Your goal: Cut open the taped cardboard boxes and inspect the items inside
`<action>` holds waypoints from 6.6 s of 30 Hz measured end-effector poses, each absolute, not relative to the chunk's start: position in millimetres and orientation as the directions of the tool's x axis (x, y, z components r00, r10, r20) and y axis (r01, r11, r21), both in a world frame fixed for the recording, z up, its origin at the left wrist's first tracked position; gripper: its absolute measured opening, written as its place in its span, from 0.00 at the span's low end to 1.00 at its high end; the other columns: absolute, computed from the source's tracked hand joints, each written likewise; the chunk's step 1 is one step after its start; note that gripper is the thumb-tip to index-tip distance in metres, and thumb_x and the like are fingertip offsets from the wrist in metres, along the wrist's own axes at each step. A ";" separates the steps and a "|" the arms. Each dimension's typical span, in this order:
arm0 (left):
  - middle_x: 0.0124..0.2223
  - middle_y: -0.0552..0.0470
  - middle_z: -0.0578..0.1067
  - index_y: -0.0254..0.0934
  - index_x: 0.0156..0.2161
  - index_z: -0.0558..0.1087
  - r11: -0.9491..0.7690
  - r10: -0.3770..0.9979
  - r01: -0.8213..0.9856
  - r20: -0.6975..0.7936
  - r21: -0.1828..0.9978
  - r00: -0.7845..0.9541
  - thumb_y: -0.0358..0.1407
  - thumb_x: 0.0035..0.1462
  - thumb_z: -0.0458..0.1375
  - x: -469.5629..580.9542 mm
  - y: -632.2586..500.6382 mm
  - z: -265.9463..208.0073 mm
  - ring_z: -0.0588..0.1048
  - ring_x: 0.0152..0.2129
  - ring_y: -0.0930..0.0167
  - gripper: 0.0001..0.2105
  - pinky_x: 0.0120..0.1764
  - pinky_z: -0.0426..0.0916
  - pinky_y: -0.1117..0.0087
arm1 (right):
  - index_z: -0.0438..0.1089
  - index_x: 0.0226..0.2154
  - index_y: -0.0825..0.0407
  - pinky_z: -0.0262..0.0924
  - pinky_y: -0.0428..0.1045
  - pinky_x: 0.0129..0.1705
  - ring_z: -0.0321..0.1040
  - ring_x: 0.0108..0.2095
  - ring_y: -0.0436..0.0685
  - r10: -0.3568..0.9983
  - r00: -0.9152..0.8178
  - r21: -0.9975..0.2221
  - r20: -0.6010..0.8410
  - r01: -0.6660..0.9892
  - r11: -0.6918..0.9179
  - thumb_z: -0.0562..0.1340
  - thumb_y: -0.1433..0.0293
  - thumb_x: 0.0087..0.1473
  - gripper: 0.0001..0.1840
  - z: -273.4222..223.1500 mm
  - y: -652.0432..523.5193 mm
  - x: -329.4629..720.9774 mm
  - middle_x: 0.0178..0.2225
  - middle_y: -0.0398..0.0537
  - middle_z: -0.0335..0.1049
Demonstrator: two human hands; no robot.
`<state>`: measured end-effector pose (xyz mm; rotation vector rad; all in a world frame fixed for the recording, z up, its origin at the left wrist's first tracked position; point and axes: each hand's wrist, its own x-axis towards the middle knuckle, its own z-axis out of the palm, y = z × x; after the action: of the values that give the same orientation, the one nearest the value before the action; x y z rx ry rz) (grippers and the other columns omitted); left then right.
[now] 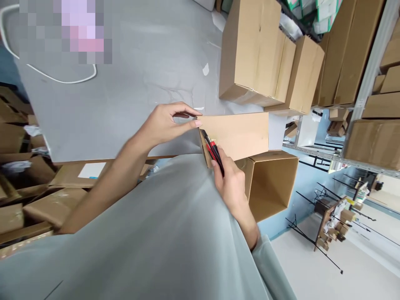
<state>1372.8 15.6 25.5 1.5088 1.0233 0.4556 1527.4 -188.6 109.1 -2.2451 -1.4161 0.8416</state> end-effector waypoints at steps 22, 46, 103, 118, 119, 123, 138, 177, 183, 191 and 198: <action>0.44 0.51 0.87 0.42 0.39 0.85 0.040 0.818 0.360 -0.237 0.932 0.523 0.36 0.56 0.69 1383.1 16.7 25.0 0.84 0.44 0.59 0.05 0.56 0.79 0.55 | 0.62 0.79 0.45 0.57 0.47 0.25 0.72 0.27 0.54 0.798 0.434 0.029 -0.418 0.885 -0.465 0.54 0.71 0.77 0.32 142.4 -169.0 1476.1 0.44 0.53 0.81; 0.45 0.52 0.87 0.43 0.41 0.86 0.069 0.831 0.390 -0.269 0.918 0.487 0.39 0.56 0.71 1381.7 12.6 27.4 0.84 0.42 0.59 0.08 0.56 0.79 0.53 | 0.61 0.80 0.44 0.58 0.46 0.27 0.68 0.25 0.53 0.862 0.375 -0.053 -0.341 0.908 -0.416 0.54 0.70 0.76 0.34 124.0 -165.2 1481.2 0.38 0.50 0.78; 0.69 0.47 0.77 0.48 0.63 0.75 -0.408 0.794 0.736 -0.187 0.541 0.578 0.42 0.75 0.57 1544.6 -44.9 44.4 0.72 0.70 0.54 0.16 0.79 0.49 0.37 | 0.68 0.73 0.48 0.81 0.55 0.55 0.84 0.58 0.63 0.879 0.452 -0.782 -0.149 0.490 -0.385 0.54 0.61 0.80 0.26 25.6 -226.8 1684.4 0.61 0.55 0.83; 0.68 0.49 0.78 0.53 0.62 0.77 -0.345 0.817 0.727 -0.192 0.594 0.544 0.47 0.73 0.59 1543.1 -44.1 39.7 0.73 0.69 0.53 0.17 0.79 0.51 0.36 | 0.66 0.75 0.45 0.81 0.54 0.49 0.85 0.52 0.63 0.875 0.414 -0.738 -0.251 0.504 -0.449 0.52 0.59 0.80 0.28 30.0 -211.1 1686.1 0.57 0.54 0.84; 0.68 0.49 0.78 0.52 0.62 0.77 -0.348 0.816 0.730 -0.193 0.589 0.545 0.47 0.73 0.59 1542.5 -44.0 39.0 0.72 0.69 0.53 0.17 0.78 0.51 0.37 | 0.66 0.75 0.45 0.81 0.54 0.49 0.85 0.52 0.63 0.874 0.415 -0.741 -0.253 0.497 -0.451 0.52 0.59 0.80 0.28 31.4 -210.8 1685.7 0.57 0.54 0.84; 0.69 0.48 0.77 0.52 0.63 0.77 -0.378 0.808 0.736 -0.187 0.562 0.559 0.46 0.73 0.59 1540.2 -43.8 37.8 0.72 0.69 0.53 0.17 0.78 0.53 0.37 | 0.66 0.75 0.47 0.81 0.53 0.49 0.84 0.53 0.63 0.876 0.414 -0.749 -0.248 0.491 -0.445 0.52 0.61 0.80 0.28 35.6 -210.2 1682.4 0.58 0.55 0.83; 0.71 0.47 0.76 0.51 0.64 0.76 -0.418 0.803 0.727 -0.153 0.545 0.576 0.46 0.75 0.57 1537.7 -48.4 31.6 0.72 0.69 0.55 0.17 0.78 0.51 0.38 | 0.60 0.78 0.48 0.79 0.52 0.32 0.80 0.33 0.59 0.884 0.346 -0.609 -0.313 0.641 -0.467 0.53 0.71 0.76 0.32 66.6 -190.5 1672.3 0.50 0.59 0.80; 0.56 0.34 0.84 0.34 0.57 0.79 0.247 0.968 0.904 -0.048 0.350 -0.246 0.50 0.77 0.47 1261.1 -54.2 10.2 0.82 0.52 0.56 0.25 0.58 0.74 0.56 | 0.77 0.43 0.52 0.70 0.48 0.43 0.75 0.41 0.56 0.663 0.243 -0.700 -0.709 -0.359 -0.617 0.73 0.41 0.46 0.35 -112.5 -136.7 1648.0 0.38 0.49 0.81; 0.60 0.32 0.83 0.30 0.59 0.79 0.305 0.950 0.781 -0.234 0.544 -0.208 0.48 0.80 0.44 1273.8 -58.1 -51.1 0.80 0.56 0.57 0.28 0.62 0.70 0.60 | 0.74 0.36 0.51 0.67 0.48 0.38 0.67 0.33 0.52 0.574 0.537 -0.769 -0.618 -0.258 -0.585 0.78 0.43 0.41 0.33 -64.0 -158.1 1674.4 0.32 0.41 0.73; 0.63 0.31 0.82 0.28 0.60 0.80 0.456 0.851 0.579 -0.521 0.677 -0.061 0.39 0.77 0.48 1355.1 -31.5 -148.0 0.79 0.60 0.54 0.22 0.65 0.70 0.56 | 0.65 0.28 0.47 0.58 0.49 0.30 0.57 0.30 0.53 0.561 0.751 -0.719 -0.348 0.169 -0.674 0.71 0.36 0.45 0.33 -32.0 -173.8 1690.3 0.26 0.37 0.60; 0.70 0.35 0.77 0.34 0.67 0.76 0.424 0.860 0.476 -0.507 0.771 0.056 0.47 0.72 0.58 1320.3 -45.8 -116.4 0.78 0.63 0.55 0.26 0.68 0.72 0.53 | 0.71 0.33 0.50 0.69 0.54 0.38 0.68 0.32 0.59 0.644 0.762 -0.539 -0.059 0.519 -0.663 0.66 0.34 0.53 0.34 -0.4 -172.6 1687.7 0.29 0.46 0.70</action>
<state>1320.3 -45.8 -116.4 1.2081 1.5854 0.4395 1687.7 -172.6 -0.4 -2.4549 -0.8747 0.3347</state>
